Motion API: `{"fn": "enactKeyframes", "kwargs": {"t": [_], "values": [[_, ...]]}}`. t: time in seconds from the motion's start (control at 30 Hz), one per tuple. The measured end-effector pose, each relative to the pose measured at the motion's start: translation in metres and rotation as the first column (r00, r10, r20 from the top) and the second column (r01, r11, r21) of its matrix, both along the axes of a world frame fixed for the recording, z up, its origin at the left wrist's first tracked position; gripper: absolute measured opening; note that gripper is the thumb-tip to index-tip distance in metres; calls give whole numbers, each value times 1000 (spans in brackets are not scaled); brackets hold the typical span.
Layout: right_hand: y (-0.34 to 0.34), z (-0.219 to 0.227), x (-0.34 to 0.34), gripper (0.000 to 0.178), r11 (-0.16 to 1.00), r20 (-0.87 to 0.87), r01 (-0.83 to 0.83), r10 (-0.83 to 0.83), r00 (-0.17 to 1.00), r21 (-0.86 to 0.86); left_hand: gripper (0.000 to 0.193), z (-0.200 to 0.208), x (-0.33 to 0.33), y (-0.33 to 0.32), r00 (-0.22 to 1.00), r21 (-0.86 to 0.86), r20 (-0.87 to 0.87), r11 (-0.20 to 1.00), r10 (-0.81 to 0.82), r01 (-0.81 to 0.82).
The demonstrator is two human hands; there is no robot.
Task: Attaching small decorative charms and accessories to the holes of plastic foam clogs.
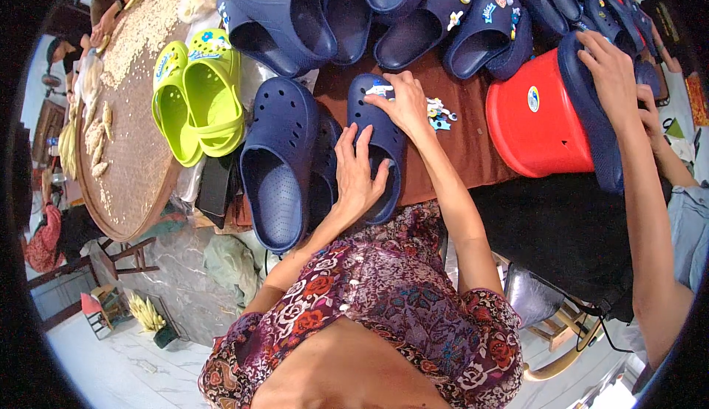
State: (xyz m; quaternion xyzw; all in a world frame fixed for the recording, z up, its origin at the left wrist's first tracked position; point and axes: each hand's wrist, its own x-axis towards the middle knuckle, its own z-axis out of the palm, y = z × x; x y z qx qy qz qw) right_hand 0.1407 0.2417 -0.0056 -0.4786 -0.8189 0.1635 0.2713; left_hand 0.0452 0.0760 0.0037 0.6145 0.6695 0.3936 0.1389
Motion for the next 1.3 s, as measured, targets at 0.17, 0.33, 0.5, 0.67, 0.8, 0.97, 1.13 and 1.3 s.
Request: {"fn": "enactKeyframes", "kwargs": {"t": [0.17, 0.33, 0.5, 0.67, 0.8, 0.97, 1.13, 1.3], "values": [[2, 0, -3, 49, 997, -11, -75, 76, 997, 29, 74, 0, -1, 1, 1000, 1, -9, 1000, 3, -3], [1, -12, -10, 31, 994, 118, -36, 24, 993, 104, 75, -2, 0, 1, 1000, 4, -20, 1000, 1, -1], [11, -12, 7, 21, 999, 10, -16, 16, 1000, 39, 74, 0, -1, 0, 1000, 0, -21, 1000, -6, 6], [2, -12, 35, 25, 996, -135, 84, -86, 987, -25, 74, -1, -3, -3, 999, -6, -30, 1000, -11, 11], [-6, -8, 57, 26, 993, -59, 114, -113, 992, 20, 75, -3, -4, -3, 1000, 0, -19, 1000, -20, 20], [-17, -3, 66, 33, 977, 119, 88, -113, 986, 193, 73, -1, -6, -2, 1000, 19, 23, 1000, -17, 17], [-30, 13, 52, 35, 991, 23, 118, -120, 993, 59, 66, -5, -9, -3, 991, 36, 133, 999, 21, -26], [-32, 6, 25, 58, 964, 70, 216, -207, 976, -158, 65, -7, -5, 0, 994, 26, 111, 999, 18, -21]]}}
